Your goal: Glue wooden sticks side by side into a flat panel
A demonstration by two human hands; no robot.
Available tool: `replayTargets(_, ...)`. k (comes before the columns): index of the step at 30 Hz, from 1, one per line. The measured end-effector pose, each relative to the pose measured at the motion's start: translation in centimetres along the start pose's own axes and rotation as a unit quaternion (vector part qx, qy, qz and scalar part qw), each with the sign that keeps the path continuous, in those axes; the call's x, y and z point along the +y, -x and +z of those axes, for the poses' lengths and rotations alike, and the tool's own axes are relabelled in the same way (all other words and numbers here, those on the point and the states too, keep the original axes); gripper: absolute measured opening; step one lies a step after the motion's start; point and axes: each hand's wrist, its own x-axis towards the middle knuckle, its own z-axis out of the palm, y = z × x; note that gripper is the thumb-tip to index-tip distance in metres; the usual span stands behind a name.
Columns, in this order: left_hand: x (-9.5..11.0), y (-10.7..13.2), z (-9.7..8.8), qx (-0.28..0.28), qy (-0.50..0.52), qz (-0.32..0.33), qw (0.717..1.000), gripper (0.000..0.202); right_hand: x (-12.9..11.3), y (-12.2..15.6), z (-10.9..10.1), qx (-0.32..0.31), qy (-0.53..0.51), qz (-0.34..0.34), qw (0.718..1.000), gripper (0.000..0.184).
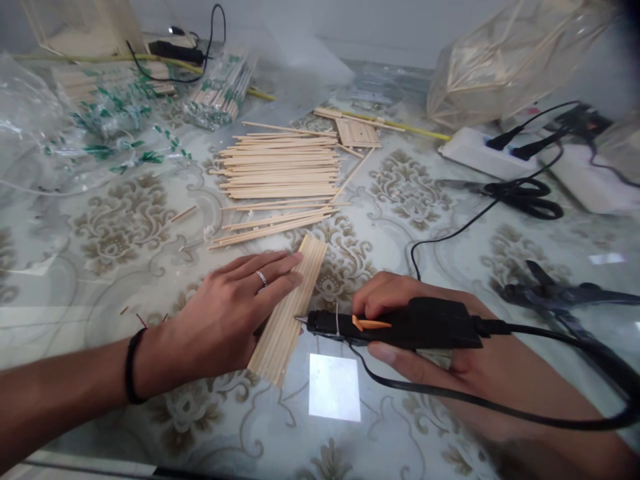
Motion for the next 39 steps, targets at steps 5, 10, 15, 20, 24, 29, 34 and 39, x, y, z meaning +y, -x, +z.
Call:
replayTargets(5, 0.0, 0.0, -0.1, 0.002, 0.001, 0.000, 1.000, 0.045, -0.3, -0.2, -0.1, -0.024, 0.027, -0.027, 0.999, 0.009)
replayTargets(10, 0.0, 0.1, -0.1, -0.001, 0.005, 0.000, 1.000, 0.053, -0.7, -0.2, 0.4, -0.025, 0.007, -0.019, 0.999, 0.008)
replayTargets(15, 0.0, 0.0, 0.0, -0.005, 0.010, -0.006, 1.000, 0.046, -0.9, 0.3, 0.8, -0.030, -0.002, -0.020, 0.999, 0.011)
replayTargets(20, 0.0, 0.0, 0.0, 0.002, 0.015, 0.000, 1.000, 0.042, -1.4, 0.5, 0.8, -0.048, -0.007, -0.026, 0.998, 0.012)
replayTargets(24, 0.0, 0.0, 0.0, 0.003, 0.010, 0.001, 1.000, 0.039, -1.8, 0.4, 0.8, -0.063, -0.005, -0.032, 0.998, 0.012)
replayTargets(29, 0.0, -0.2, -0.1, -0.006, 0.011, -0.002, 1.000, 0.037, -2.0, 0.4, 0.8, -0.075, -0.002, -0.027, 0.997, 0.012)
replayTargets(34, 0.0, -0.1, -0.1, -0.012, 0.023, -0.008, 1.000, 0.040, -2.1, 0.3, 0.9, -0.079, -0.004, -0.021, 0.997, 0.011)
replayTargets(39, 0.0, -0.1, -0.1, -0.016, 0.016, -0.007, 1.000, 0.038, -2.1, 0.3, 1.1, -0.083, -0.010, -0.021, 0.996, 0.010)
